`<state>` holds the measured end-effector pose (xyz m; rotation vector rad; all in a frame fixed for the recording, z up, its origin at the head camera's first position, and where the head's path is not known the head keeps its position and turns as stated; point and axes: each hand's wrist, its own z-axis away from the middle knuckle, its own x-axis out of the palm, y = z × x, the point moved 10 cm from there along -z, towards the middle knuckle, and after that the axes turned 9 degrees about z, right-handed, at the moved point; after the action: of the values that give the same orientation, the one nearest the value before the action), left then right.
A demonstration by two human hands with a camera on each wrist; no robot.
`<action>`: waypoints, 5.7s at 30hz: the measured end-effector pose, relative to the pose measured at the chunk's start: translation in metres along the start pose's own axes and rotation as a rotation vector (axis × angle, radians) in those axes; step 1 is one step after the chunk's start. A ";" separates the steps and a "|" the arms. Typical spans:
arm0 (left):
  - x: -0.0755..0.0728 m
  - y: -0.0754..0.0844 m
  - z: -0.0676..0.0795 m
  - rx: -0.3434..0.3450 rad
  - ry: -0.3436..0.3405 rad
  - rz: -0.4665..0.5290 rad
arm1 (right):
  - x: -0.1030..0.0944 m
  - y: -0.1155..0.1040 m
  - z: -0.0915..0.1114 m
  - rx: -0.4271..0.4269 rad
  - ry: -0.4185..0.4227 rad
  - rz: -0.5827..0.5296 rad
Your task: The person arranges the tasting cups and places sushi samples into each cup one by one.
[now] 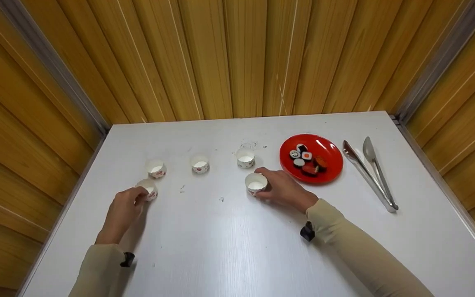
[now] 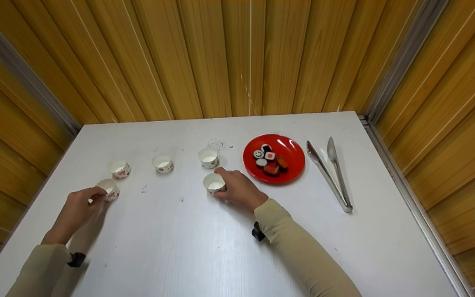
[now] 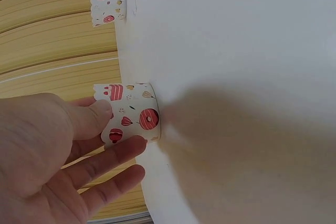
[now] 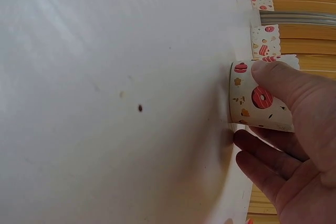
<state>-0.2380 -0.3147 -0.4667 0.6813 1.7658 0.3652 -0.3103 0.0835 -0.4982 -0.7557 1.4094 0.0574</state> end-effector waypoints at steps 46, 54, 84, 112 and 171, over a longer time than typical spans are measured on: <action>0.028 0.130 -0.058 0.405 0.155 0.109 | 0.000 0.004 0.002 0.054 -0.005 0.050; 0.048 0.151 -0.062 0.449 0.113 0.128 | -0.001 0.004 0.001 0.052 -0.006 0.048; 0.117 0.209 -0.071 0.505 -0.083 0.155 | 0.000 0.004 0.000 0.035 0.019 0.050; 0.171 0.227 -0.065 0.457 -0.343 0.158 | -0.003 -0.001 0.001 -0.024 0.046 0.079; 0.188 0.230 -0.063 0.430 -0.365 0.071 | 0.000 0.004 0.001 0.015 0.021 0.058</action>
<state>-0.2725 -0.0132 -0.4620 1.0457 1.4792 -0.0987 -0.3109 0.0872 -0.5004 -0.7050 1.4505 0.0845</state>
